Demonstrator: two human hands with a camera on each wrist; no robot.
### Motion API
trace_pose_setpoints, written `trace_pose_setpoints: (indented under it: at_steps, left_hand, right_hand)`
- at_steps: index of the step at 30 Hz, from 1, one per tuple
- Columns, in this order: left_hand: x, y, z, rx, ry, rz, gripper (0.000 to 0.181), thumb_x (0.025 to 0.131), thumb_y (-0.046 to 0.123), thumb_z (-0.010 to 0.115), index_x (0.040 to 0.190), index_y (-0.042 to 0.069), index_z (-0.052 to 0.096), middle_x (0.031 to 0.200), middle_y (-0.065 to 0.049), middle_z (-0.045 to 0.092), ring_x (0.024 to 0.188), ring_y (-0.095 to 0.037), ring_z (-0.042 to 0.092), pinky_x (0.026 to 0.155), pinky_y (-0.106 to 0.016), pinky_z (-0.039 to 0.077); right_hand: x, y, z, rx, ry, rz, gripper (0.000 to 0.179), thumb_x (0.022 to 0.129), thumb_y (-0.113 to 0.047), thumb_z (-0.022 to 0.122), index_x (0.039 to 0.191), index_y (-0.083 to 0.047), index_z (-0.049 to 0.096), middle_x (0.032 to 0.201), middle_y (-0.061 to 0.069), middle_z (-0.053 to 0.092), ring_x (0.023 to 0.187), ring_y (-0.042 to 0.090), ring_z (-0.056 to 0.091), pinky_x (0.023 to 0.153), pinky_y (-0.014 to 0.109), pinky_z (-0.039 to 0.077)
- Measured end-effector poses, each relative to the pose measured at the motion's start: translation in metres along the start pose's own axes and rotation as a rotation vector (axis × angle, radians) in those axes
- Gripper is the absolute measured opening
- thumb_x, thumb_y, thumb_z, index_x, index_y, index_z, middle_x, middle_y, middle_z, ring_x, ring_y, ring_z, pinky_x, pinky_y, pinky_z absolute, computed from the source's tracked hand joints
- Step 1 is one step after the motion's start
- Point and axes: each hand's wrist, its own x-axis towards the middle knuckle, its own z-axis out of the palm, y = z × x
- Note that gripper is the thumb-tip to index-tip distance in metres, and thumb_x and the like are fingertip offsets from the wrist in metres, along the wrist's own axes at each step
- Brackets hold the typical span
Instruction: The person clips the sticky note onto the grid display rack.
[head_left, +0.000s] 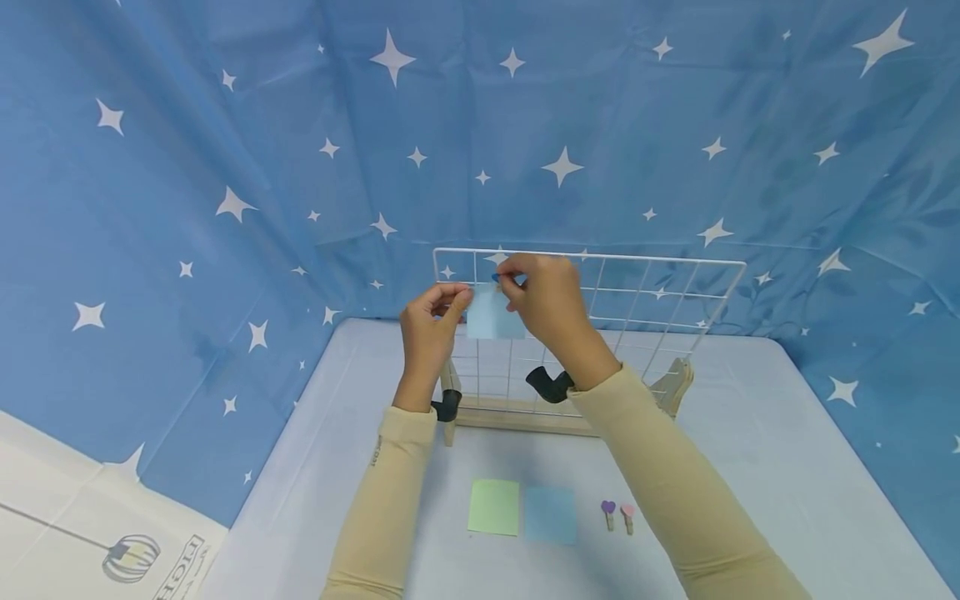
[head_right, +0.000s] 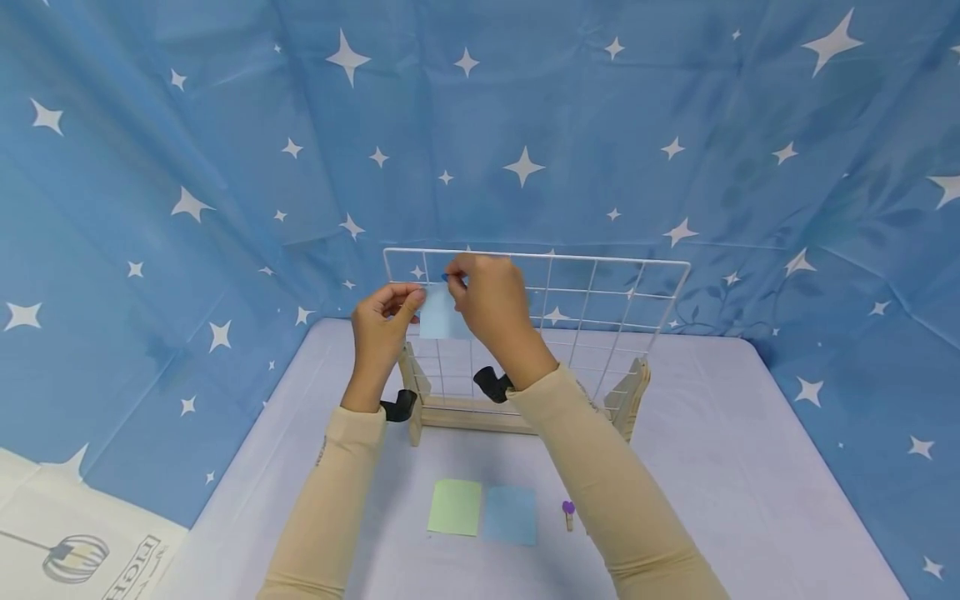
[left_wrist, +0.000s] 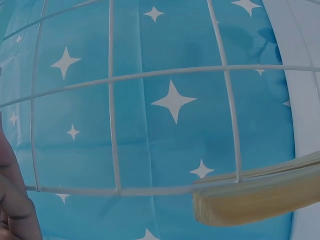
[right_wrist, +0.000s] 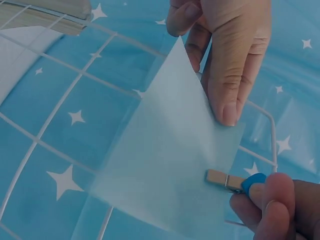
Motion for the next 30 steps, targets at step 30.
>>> trace_pose_setpoints:
  at_steps: [30]
  left_hand:
    - [-0.014,-0.003,-0.009,0.024,0.027,0.018,0.022,0.098,0.018,0.083,0.113,0.002,0.082,0.106,-0.013,0.081,0.09,-0.029,0.075,0.082,-0.026,0.058]
  right_hand:
    - [-0.029,0.034,-0.003,0.272,0.026,0.036,0.013,0.096,-0.001,0.081,0.108,0.005,0.078,0.096,0.019,0.079,0.084,0.034,0.078,0.079,0.044,0.066]
